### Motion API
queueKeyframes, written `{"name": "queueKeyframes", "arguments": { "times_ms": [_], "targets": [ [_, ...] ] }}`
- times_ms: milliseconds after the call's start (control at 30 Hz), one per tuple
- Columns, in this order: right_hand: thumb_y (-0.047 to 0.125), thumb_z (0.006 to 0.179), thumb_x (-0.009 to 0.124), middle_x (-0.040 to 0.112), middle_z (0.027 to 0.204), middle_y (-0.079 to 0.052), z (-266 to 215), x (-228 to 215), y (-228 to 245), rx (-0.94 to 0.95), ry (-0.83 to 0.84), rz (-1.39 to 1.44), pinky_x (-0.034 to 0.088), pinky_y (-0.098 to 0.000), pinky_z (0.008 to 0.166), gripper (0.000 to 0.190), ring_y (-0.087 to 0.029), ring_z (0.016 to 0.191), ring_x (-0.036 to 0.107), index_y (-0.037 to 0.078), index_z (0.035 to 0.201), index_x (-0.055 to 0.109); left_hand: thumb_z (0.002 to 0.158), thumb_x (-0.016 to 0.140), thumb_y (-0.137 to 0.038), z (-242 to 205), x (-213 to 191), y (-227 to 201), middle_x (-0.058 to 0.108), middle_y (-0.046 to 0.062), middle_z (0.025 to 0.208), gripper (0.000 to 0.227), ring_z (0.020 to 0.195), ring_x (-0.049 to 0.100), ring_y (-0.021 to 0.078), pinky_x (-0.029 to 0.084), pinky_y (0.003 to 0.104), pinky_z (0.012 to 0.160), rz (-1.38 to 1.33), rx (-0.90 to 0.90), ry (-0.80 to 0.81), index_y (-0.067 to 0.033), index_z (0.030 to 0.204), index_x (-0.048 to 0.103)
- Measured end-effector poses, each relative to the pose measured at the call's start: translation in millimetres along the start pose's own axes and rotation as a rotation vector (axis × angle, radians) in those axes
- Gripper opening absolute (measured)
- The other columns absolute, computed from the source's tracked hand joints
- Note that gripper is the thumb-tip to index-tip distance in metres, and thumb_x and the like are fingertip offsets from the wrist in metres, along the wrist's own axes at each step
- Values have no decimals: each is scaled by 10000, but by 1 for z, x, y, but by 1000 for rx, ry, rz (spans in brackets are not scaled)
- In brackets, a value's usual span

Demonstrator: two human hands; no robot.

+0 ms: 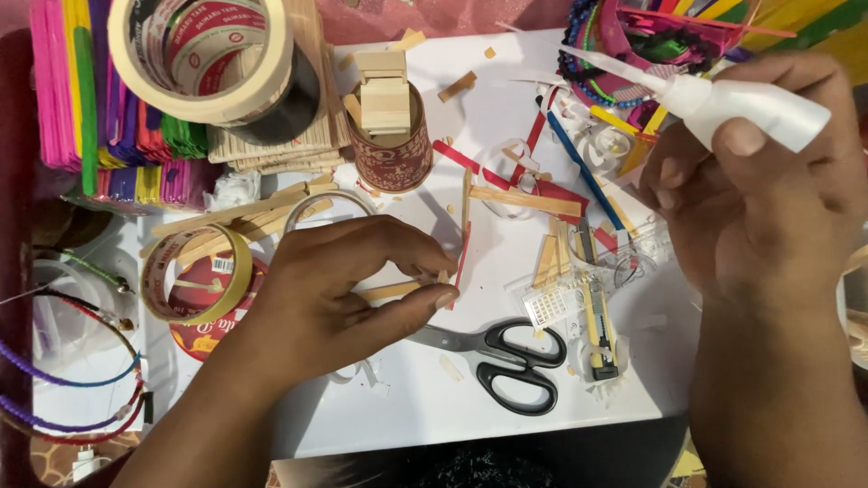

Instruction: Assembling a small structure using popsicle sticks, glue, and measuring tools.

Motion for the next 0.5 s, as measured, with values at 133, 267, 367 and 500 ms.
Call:
{"name": "queueKeyframes", "arguments": {
  "times_ms": [133, 267, 367, 500],
  "targets": [
    [392, 975, 719, 582, 822, -127, -1, 0, -4, 88, -118, 24, 478, -263, 521, 457, -191, 676, 614, 145, 1258, 458, 879, 803, -45, 2, 0, 3, 753, 114, 974, 179, 846, 753, 192, 615, 269, 790, -8, 34, -39, -10, 1003, 678],
    [247, 1031, 694, 572, 817, -87, 0, -4, -12, -44, -96, 76, 473, -272, 525, 284, -170, 657, 592, 155, 1230, 513, 894, 777, -84, 2, 0, 7, 762, 86, 959, 157, 840, 756, 173, 603, 257, 788, 35, 11, -70, -16, 1003, 686],
    [209, 999, 713, 536, 741, -32, 2, -2, -11, -70, -110, 143, 437, -285, 551, 185, -152, 613, 549, 139, 1099, 574, 895, 773, -86, 3, 0, 10, 773, 87, 985, 160, 870, 773, 175, 614, 259, 813, 17, 18, -90, -32, 1024, 697],
    [323, 930, 799, 535, 717, -26, 1, -3, -9, -4, -190, 218, 421, -300, 594, 282, -139, 608, 507, 107, 1021, 642, 890, 777, -90, 2, 3, 14, 784, 83, 994, 151, 882, 784, 176, 621, 260, 829, -10, 14, -108, -48, 1018, 710]
  ]
}}
Point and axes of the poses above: each hand's wrist, its own z-axis towards the middle knuckle, its own x-axis out of the palm, y = z × x, the point moved 3 cm from there along z, towards the middle knuckle
